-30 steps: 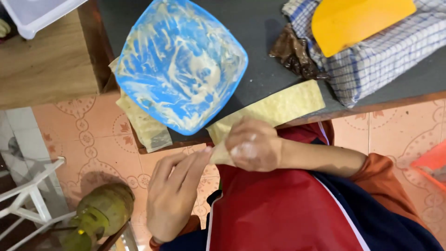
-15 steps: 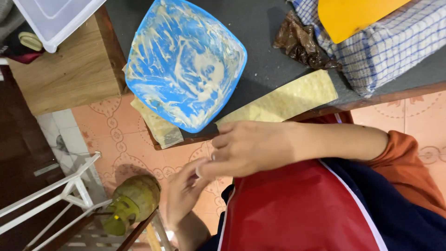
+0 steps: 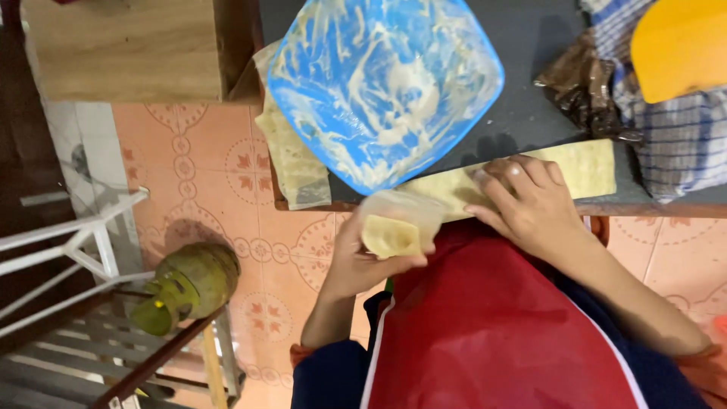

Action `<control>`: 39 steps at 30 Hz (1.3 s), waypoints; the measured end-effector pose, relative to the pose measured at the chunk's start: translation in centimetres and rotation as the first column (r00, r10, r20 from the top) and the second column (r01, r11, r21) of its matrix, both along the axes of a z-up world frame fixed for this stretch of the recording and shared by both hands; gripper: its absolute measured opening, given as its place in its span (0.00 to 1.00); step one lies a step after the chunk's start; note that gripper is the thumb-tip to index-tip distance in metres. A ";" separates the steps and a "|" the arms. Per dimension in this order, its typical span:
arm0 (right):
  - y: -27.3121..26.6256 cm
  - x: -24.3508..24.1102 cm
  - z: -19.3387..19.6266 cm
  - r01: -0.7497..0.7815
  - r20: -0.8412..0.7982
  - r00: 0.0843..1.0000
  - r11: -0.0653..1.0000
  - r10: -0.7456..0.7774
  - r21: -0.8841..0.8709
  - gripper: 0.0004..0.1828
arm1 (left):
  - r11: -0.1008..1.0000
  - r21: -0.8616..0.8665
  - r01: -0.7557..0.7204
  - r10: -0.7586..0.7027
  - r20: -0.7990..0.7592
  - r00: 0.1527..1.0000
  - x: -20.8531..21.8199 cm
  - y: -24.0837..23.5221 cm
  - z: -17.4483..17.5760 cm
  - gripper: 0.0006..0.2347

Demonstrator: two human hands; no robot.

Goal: Wrapping and sealing chocolate filling inside thin dough skins to make samosa-style snacks.

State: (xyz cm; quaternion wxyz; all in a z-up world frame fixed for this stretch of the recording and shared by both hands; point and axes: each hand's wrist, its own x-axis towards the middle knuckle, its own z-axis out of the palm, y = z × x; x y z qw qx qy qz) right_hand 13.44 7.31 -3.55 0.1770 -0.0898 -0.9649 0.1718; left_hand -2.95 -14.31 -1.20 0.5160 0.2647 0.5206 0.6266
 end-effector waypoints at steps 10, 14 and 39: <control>3.3 -8.0 5.6 -0.047 -0.081 0.996 0.999 0.047 0.005 0.20 | 0.800 0.347 -0.490 0.597 -0.545 0.588 -1.9 3.3 -1.1 0.24; 4.1 -11.6 3.9 -0.189 0.179 0.974 0.938 0.141 0.290 0.25 | 0.741 0.272 -0.614 0.644 -0.546 0.536 -3.3 5.6 -1.0 0.21; 3.3 -7.4 1.8 -0.189 -0.467 0.850 0.968 0.245 0.164 0.35 | 0.898 0.203 -0.389 0.364 0.153 0.919 -2.9 5.9 2.3 0.27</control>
